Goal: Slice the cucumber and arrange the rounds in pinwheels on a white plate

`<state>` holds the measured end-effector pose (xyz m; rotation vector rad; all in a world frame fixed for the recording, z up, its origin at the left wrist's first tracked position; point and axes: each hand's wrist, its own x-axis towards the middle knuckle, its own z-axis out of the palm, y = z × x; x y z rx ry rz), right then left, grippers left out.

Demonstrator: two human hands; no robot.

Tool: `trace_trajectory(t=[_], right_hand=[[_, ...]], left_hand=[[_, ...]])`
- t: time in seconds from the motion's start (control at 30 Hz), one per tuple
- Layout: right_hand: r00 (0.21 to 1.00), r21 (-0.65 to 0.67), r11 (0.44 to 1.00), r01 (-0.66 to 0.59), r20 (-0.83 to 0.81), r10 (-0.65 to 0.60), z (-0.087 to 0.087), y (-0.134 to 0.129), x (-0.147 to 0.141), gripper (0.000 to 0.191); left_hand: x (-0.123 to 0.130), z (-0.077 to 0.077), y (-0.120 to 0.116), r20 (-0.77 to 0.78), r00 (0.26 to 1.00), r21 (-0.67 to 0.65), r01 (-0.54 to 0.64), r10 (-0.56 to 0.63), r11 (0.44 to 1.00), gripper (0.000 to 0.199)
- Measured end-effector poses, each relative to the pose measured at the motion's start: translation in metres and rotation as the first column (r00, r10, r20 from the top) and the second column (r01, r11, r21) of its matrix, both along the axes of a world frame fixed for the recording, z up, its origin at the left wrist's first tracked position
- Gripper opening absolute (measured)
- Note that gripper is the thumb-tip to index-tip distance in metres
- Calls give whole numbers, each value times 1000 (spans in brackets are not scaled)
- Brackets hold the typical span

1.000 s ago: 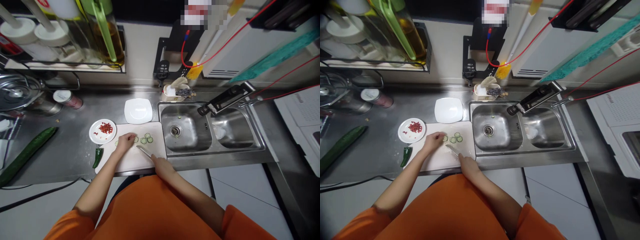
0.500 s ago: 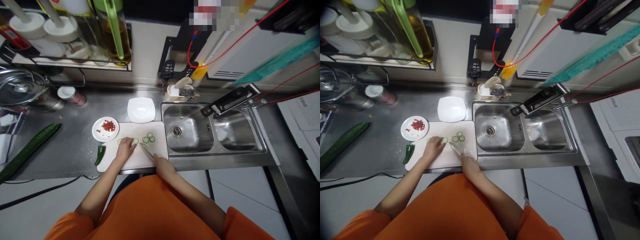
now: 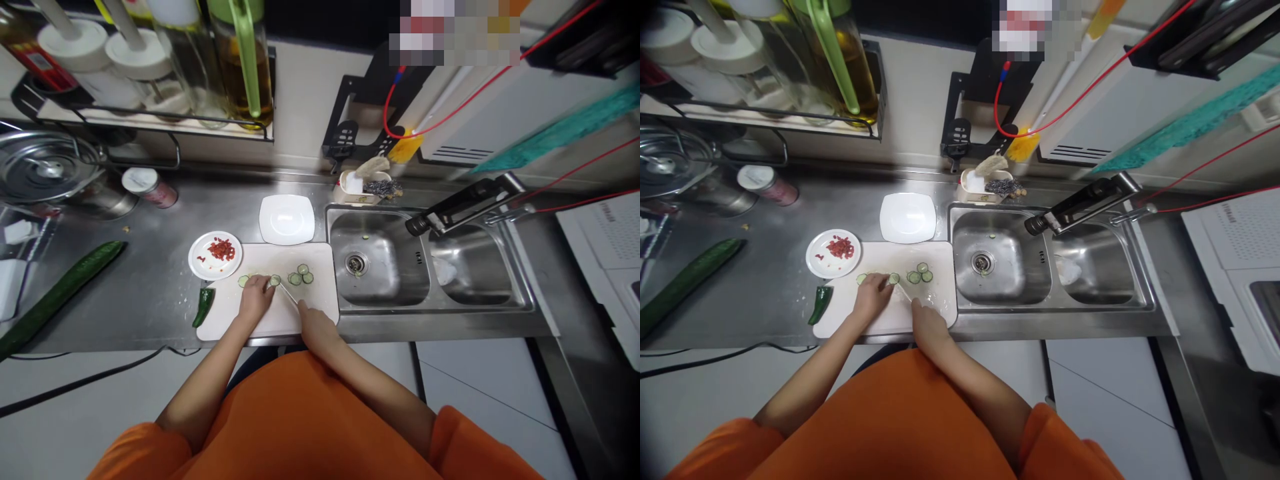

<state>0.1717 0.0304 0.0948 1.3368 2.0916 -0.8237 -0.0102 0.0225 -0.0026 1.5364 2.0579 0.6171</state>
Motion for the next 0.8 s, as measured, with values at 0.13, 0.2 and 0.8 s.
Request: trace_trajectory(t=[0.13,0.2,0.8], right_hand=[[1000,21,1000,2,-6,-2,-2,0,-2,39],[1000,22,1000,4,-8,-4,-2,0,-2,39],[999,2,1000,29,-15,-29,0,0,-10,34]], left_hand=[[1,1,-1,8,1000,25,1,-1,1000,26],[1,0,-1,7,1000,33,4,-5,999,26],[0,-4,0,33,999,11,-10,10,1000,27]])
